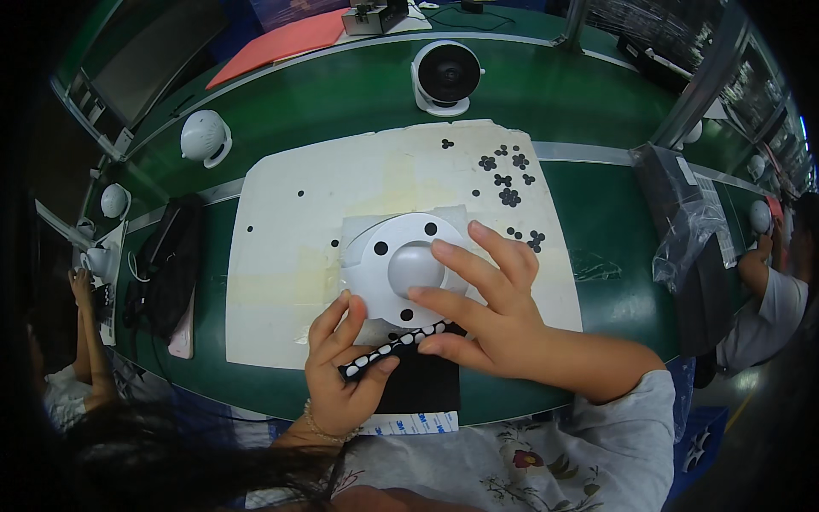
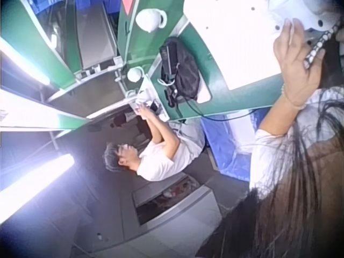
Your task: The person assembles white dome security cameras by hand on a green factory workbench. They repeatedly pick up camera housings, peel small black circular stickers from a sheet, and apply them to the bottom of the housings before placing the finished units on the table. The person also handles a blue plastic bin and a white foam sheet during the process.
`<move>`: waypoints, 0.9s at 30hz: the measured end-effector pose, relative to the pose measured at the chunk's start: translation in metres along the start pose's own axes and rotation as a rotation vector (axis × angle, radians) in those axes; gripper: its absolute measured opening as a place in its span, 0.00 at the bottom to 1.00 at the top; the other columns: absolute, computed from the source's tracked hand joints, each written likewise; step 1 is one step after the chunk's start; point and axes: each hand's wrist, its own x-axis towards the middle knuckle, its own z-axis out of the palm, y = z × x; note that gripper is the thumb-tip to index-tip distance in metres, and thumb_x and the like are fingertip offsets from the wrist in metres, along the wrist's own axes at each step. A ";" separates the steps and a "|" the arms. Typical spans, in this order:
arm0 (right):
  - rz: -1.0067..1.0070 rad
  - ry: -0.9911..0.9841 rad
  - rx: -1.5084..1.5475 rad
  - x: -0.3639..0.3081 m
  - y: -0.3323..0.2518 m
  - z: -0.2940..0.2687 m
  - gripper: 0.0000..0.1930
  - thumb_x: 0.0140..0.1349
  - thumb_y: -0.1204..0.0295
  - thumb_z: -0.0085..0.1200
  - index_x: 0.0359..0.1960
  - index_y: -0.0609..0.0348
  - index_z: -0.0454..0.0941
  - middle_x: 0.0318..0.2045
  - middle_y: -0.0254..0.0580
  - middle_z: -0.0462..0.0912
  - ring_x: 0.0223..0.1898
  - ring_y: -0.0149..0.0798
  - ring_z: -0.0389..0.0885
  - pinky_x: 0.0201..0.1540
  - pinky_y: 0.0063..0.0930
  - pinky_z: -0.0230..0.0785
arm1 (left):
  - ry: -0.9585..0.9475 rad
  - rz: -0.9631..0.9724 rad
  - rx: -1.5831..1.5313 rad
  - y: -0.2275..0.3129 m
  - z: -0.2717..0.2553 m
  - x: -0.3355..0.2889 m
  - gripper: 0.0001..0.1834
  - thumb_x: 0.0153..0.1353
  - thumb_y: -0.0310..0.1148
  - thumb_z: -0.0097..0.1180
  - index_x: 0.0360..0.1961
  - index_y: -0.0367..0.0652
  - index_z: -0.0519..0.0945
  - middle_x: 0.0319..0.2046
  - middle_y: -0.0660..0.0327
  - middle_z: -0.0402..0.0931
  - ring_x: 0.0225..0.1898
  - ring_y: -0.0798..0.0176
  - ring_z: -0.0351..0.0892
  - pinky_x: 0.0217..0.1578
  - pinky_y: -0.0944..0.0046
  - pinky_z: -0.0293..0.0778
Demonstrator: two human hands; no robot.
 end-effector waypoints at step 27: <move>0.305 -0.131 0.435 -0.003 0.021 -0.006 0.05 0.58 0.68 0.50 0.30 0.55 0.73 0.57 0.50 0.61 0.61 0.55 0.49 0.60 0.43 0.42 | -0.006 -0.014 0.023 -0.005 0.004 -0.004 0.08 0.42 0.28 0.62 0.24 0.35 0.81 0.54 0.60 0.67 0.56 0.55 0.61 0.47 0.61 0.57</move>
